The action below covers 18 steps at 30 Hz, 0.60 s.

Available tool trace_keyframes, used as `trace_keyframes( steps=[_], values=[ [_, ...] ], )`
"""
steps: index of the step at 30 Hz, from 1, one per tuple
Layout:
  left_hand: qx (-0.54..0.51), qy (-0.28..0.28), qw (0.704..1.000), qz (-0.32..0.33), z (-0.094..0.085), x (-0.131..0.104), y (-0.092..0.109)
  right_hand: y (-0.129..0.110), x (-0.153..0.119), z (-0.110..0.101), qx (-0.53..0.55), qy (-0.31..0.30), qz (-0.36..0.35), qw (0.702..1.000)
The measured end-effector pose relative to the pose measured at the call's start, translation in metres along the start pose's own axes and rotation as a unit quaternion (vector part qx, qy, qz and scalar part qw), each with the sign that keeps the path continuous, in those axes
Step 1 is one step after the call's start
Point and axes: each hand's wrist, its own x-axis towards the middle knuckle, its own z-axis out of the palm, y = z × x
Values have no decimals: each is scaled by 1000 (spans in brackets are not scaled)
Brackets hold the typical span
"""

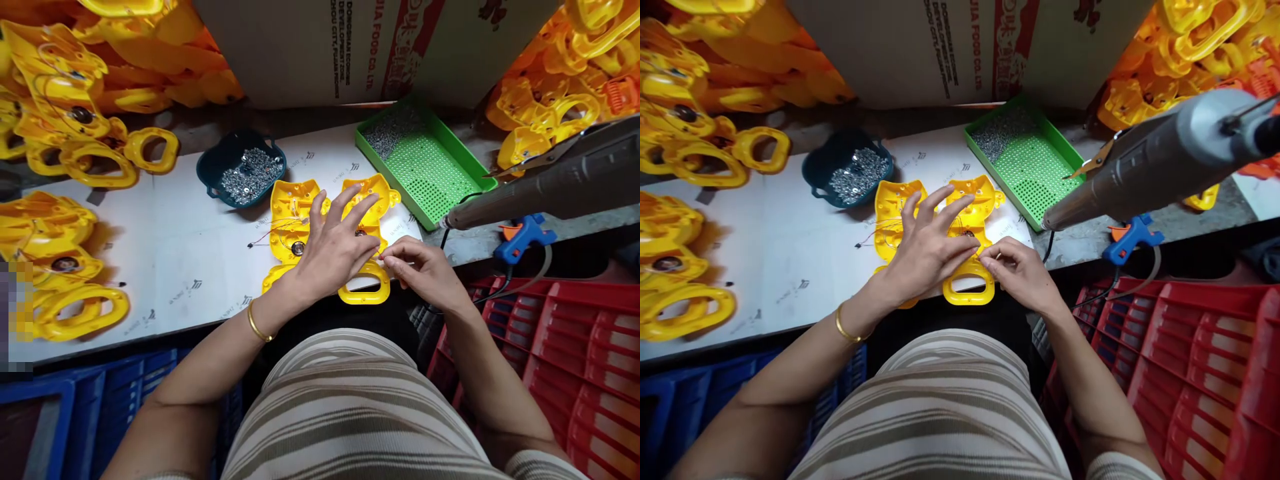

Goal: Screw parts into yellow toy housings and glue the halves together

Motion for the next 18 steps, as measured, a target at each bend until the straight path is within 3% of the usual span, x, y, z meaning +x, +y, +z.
trace_keyframes(
  steps=[5,8,11,16,18],
  values=[
    [0,6,1000,-9,-5,-1,-1,0,-1,4,-175,81,-86,977],
    [-1,10,1000,-7,-8,-1,3,0,2,5,-268,95,-110,952],
    [16,8,1000,-5,-12,0,6,-3,4,6,-262,108,-115,952],
    [29,28,999,-20,-10,1,6,-12,-7,8,-198,226,-125,945],
    [26,35,999,-12,-6,0,4,-14,-13,10,-211,224,-137,941]
  ],
)
